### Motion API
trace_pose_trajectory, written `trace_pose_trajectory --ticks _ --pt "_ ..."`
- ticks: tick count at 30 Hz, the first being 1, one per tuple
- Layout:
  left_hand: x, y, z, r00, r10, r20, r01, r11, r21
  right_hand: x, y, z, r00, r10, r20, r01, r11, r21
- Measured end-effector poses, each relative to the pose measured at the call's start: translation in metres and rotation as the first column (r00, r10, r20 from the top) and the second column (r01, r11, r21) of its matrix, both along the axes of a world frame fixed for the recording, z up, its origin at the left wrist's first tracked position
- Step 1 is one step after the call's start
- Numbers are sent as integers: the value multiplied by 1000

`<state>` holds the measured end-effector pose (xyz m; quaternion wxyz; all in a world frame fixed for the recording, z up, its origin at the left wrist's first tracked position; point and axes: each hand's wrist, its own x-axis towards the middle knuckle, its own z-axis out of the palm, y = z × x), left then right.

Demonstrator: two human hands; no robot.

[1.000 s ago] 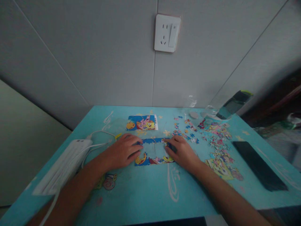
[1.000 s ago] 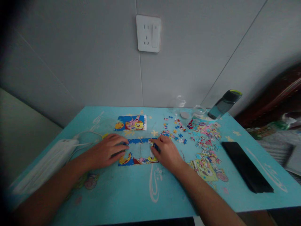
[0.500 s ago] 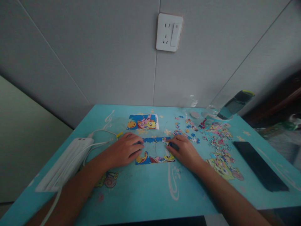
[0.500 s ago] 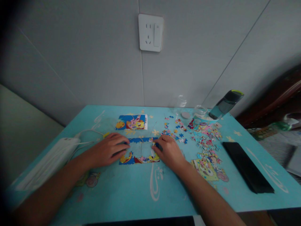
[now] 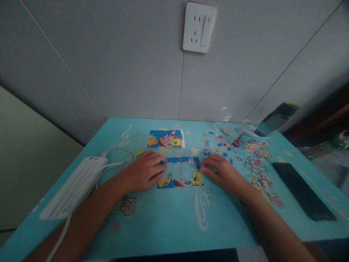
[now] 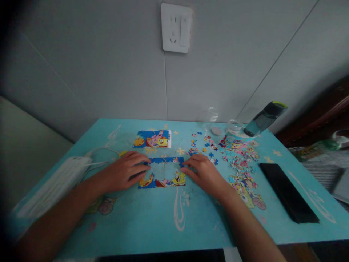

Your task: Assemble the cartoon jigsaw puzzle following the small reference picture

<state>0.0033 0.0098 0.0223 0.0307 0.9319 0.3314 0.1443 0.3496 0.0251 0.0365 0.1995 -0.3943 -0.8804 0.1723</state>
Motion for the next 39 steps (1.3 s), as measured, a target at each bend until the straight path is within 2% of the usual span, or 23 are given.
trace_pose_trajectory --ticks 2,12,32,39 --pt "0 0 0 1000 3 -8 -3 1000 -1 2 1 0 1000 -14 -5 14 1000 9" --pt "1 0 -2 1000 12 -19 -13 1000 -7 -11 -8 -6 994 95 48 -93 995 -39" --pt "0 2 -1 1000 0 -6 0 1000 17 -8 -5 -5 994 109 26 -107 993 -57" --pt "-1 2 -2 1000 3 -3 -3 1000 -13 -10 -8 -4 995 94 46 -91 995 -48"
